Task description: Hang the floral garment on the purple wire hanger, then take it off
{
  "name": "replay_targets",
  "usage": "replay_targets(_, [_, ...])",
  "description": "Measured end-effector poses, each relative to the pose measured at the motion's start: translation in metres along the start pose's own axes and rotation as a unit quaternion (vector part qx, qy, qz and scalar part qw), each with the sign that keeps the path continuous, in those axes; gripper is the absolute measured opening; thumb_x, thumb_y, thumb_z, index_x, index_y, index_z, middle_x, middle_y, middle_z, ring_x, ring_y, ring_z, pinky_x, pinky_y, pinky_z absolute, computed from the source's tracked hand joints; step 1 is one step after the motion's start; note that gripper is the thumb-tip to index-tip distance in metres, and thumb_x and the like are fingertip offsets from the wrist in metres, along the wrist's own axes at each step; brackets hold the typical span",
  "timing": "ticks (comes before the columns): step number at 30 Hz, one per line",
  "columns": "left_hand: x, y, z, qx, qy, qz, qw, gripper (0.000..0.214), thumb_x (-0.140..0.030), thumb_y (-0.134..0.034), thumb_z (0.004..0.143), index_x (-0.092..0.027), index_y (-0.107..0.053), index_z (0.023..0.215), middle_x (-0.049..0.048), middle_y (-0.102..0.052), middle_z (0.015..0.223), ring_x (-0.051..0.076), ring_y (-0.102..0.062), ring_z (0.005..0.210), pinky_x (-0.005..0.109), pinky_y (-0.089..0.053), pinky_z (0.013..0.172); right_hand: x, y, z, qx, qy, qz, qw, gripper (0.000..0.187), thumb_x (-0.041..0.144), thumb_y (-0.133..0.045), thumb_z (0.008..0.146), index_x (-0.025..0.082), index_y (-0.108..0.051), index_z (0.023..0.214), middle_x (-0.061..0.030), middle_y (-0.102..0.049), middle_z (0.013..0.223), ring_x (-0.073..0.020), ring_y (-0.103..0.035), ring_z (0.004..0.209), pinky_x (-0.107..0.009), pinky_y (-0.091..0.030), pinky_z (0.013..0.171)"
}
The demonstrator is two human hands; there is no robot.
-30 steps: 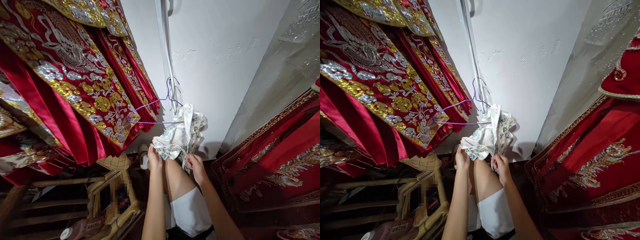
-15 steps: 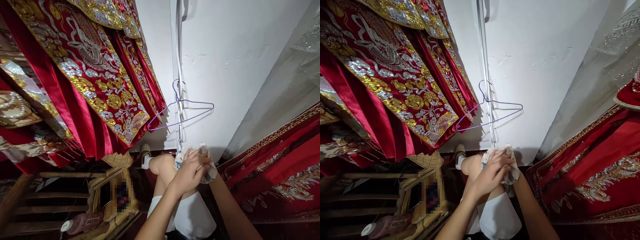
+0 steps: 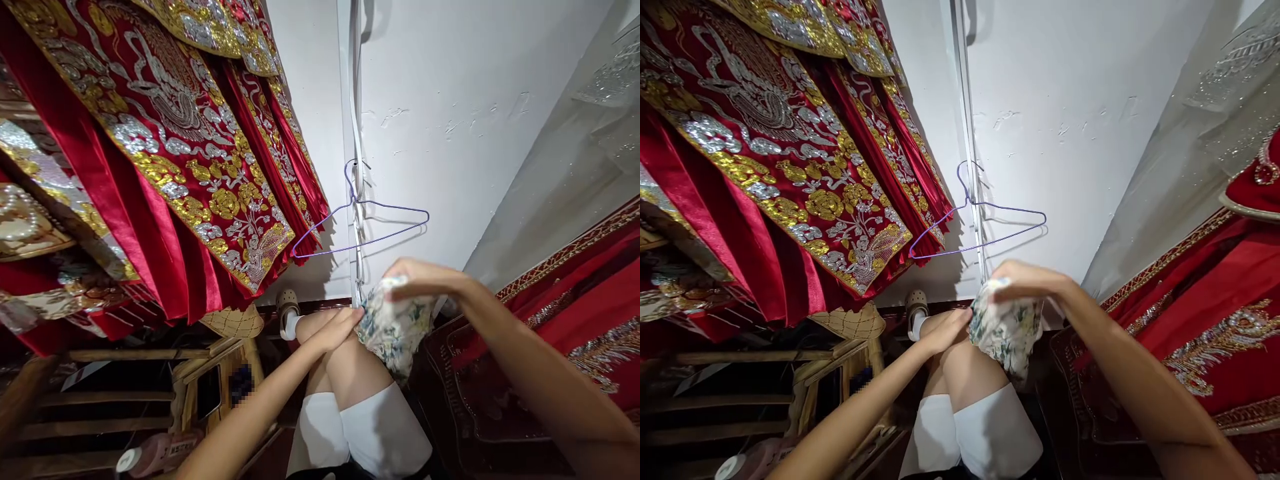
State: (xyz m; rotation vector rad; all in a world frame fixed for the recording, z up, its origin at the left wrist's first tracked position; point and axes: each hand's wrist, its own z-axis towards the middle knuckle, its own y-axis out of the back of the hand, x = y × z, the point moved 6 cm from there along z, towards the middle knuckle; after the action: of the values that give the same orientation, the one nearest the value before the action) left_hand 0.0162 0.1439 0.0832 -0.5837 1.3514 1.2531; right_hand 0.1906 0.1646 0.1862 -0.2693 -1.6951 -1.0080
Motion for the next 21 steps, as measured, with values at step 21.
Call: replay_targets(21, [-0.038, 0.145, 0.017, -0.127, 0.013, 0.367, 0.922, 0.026, -0.045, -0.055, 0.09, -0.021, -0.054, 0.078, 0.0052, -0.063, 0.082, 0.022, -0.057, 0.074, 0.033, -0.044, 0.073, -0.052, 0.073, 0.03, -0.352, 0.044, -0.201, 0.913, 0.034, 0.044, -0.054, 0.089, 0.021, -0.059, 0.065, 0.0005, -0.051, 0.056, -0.0168, -0.044, 0.058, -0.029, -0.028, 0.059])
